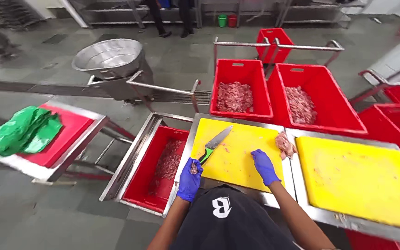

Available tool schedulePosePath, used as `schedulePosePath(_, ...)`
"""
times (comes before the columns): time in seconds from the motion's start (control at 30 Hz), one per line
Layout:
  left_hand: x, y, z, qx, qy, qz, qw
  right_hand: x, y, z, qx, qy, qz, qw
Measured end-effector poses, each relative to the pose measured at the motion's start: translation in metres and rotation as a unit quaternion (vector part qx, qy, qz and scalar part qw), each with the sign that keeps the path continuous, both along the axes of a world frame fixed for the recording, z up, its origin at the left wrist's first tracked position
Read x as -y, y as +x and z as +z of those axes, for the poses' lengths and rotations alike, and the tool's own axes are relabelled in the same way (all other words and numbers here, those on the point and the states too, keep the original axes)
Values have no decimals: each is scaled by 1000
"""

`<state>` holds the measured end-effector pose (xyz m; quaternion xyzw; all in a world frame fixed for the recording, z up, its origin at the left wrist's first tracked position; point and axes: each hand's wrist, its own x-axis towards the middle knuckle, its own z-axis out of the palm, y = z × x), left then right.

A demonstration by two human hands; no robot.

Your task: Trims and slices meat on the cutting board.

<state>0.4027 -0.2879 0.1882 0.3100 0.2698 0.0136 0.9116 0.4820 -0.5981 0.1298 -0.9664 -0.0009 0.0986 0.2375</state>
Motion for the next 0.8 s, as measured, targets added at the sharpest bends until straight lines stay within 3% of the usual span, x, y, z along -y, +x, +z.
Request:
schedulePosePath(0.53,-4,-7,-1,-4,-10,8,1000,6,6,-6,11,-11,8,1000)
schedulePosePath(0.6,-2,-6,1,-18,-16,-11,1000,6,13,-2,1,55,-18,998)
schedulePosePath(0.7,2,-6,2,-42,-40,-60,996,-22,8,28,15,291,-37,956)
schedulePosePath(0.8,11,0,10,-47,-43,-116,991,-88,-7,71,43,438,119,890)
